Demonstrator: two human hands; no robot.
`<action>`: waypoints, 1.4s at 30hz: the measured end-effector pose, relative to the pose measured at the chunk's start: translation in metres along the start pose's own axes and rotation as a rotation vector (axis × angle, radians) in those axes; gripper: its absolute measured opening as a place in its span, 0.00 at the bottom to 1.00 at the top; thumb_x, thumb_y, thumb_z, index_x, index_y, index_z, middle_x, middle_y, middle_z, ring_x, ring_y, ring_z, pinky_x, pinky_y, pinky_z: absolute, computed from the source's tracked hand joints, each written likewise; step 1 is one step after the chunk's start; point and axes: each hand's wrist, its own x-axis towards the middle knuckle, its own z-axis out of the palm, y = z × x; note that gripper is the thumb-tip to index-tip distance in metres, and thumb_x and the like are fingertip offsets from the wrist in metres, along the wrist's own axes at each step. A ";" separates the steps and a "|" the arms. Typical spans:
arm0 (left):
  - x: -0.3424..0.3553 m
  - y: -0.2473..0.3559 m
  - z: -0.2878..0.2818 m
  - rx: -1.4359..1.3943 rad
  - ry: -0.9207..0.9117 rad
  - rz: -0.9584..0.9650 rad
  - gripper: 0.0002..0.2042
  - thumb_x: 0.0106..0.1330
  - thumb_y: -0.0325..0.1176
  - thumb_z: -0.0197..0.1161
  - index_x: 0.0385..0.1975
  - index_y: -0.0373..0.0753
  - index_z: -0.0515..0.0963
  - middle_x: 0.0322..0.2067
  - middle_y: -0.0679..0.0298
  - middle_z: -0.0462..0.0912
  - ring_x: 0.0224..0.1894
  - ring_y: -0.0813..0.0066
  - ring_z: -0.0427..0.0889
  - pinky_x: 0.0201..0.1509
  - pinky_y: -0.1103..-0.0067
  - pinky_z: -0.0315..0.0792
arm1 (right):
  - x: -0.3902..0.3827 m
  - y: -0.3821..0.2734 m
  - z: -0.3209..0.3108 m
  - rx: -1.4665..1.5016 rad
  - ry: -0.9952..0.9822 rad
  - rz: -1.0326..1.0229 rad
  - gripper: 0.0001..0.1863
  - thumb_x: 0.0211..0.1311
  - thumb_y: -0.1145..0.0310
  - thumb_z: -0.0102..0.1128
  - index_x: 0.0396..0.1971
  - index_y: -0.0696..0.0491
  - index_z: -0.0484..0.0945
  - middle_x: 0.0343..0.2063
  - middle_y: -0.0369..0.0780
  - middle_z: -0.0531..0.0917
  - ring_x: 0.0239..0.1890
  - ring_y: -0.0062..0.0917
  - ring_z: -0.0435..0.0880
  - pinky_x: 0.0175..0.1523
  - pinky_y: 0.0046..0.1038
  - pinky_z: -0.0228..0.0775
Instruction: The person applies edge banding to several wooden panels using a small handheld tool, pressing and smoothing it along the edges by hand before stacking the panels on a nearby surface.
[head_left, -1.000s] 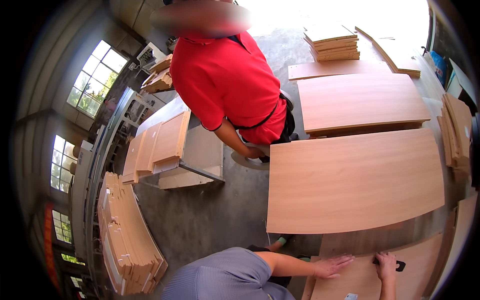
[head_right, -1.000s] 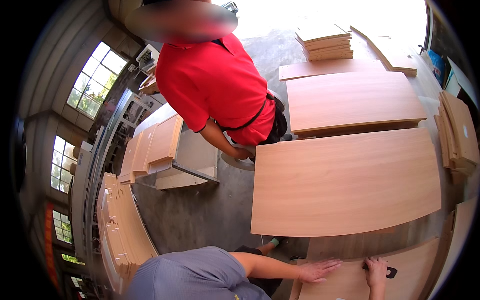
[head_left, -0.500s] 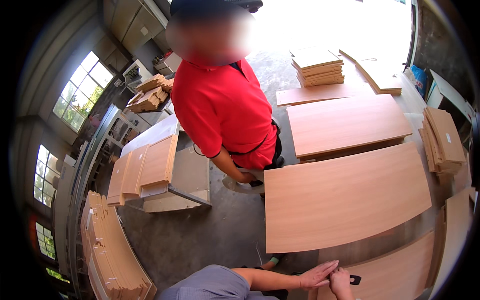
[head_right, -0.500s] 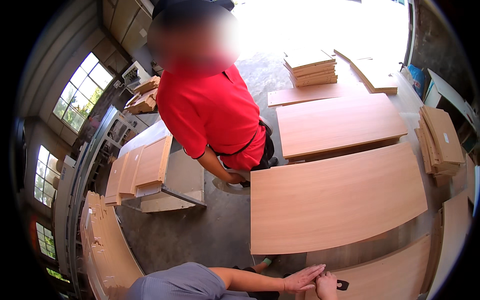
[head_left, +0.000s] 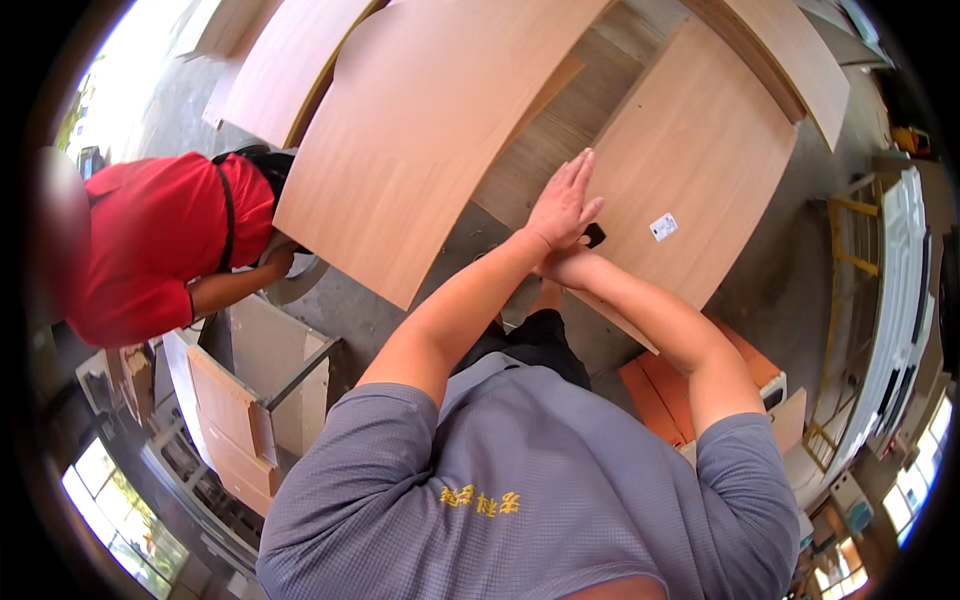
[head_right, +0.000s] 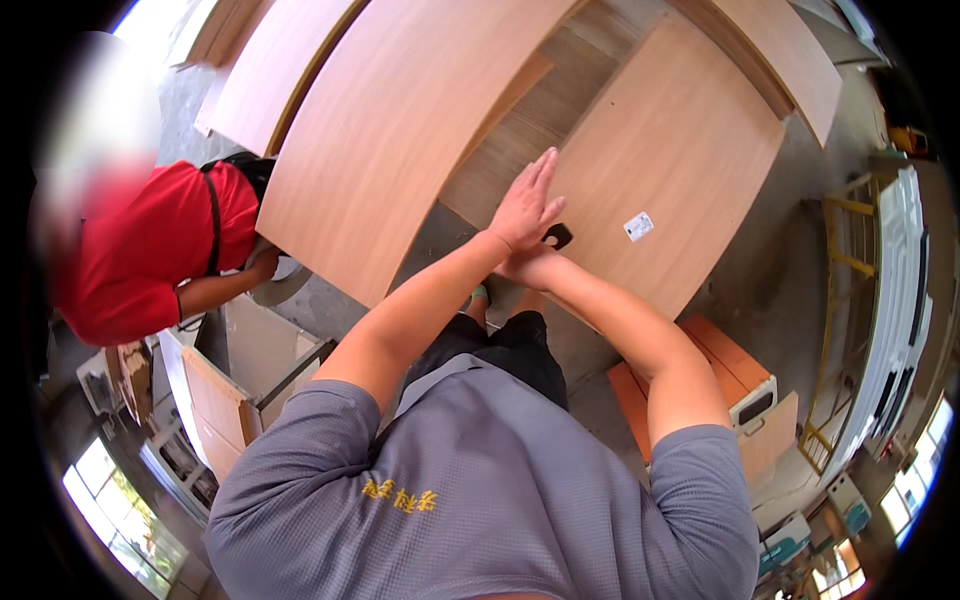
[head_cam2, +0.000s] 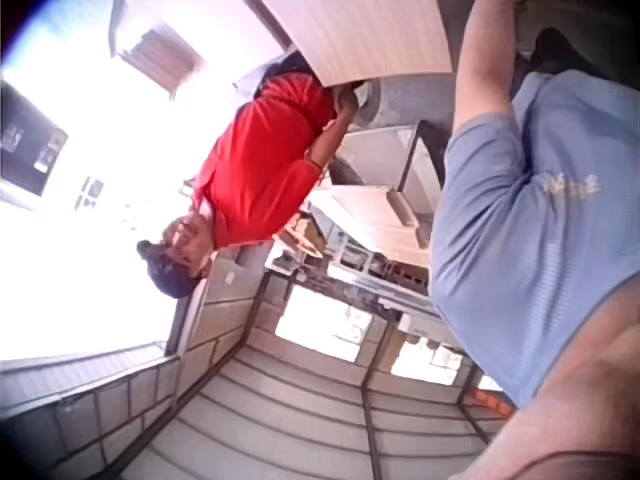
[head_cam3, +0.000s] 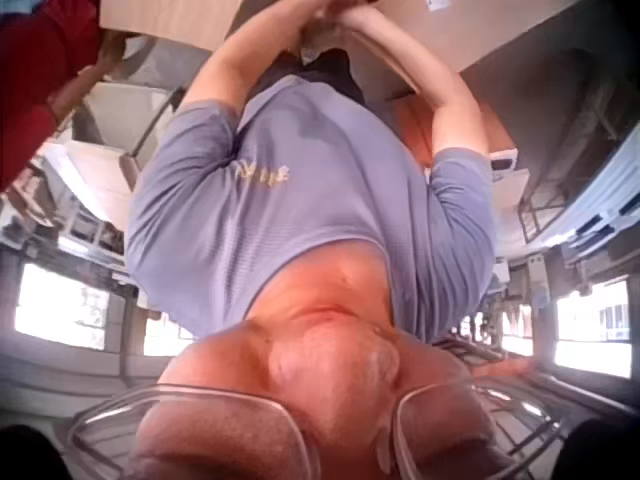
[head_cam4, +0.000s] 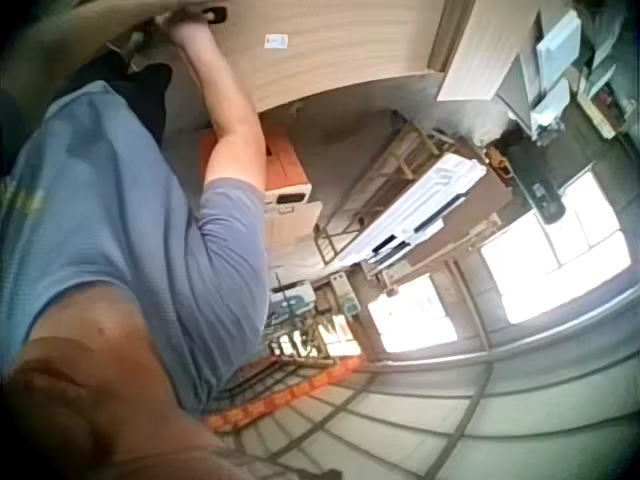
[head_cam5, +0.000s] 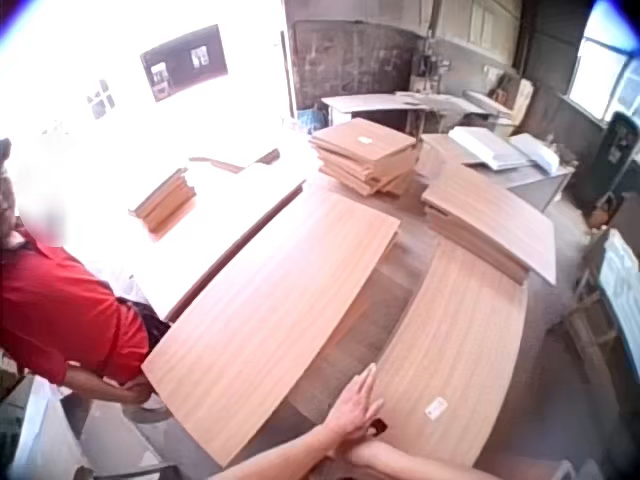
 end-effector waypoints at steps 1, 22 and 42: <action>0.012 -0.007 0.011 0.011 -0.036 0.006 0.37 0.69 0.44 0.54 0.72 0.31 0.48 0.72 0.49 0.51 0.73 0.55 0.53 0.77 0.65 0.46 | -0.003 -0.010 0.017 -0.236 -0.059 -0.227 0.24 0.64 0.63 0.53 0.59 0.54 0.71 0.58 0.44 0.76 0.59 0.39 0.75 0.63 0.37 0.66; -0.275 -0.051 -0.018 0.148 -0.395 -0.539 0.41 0.62 0.34 0.62 0.72 0.32 0.47 0.71 0.45 0.51 0.71 0.46 0.56 0.74 0.62 0.54 | -0.182 0.047 0.090 -0.055 0.662 0.462 0.28 0.51 0.73 0.67 0.57 0.49 0.76 0.47 0.41 0.78 0.46 0.40 0.81 0.49 0.38 0.76; -0.080 0.024 0.051 -0.065 -0.133 -0.207 0.33 0.58 0.33 0.64 0.65 0.30 0.62 0.64 0.42 0.65 0.66 0.45 0.65 0.70 0.64 0.61 | -0.337 0.126 0.139 0.163 1.053 1.263 0.26 0.48 0.65 0.72 0.47 0.54 0.73 0.48 0.48 0.75 0.46 0.49 0.80 0.50 0.46 0.74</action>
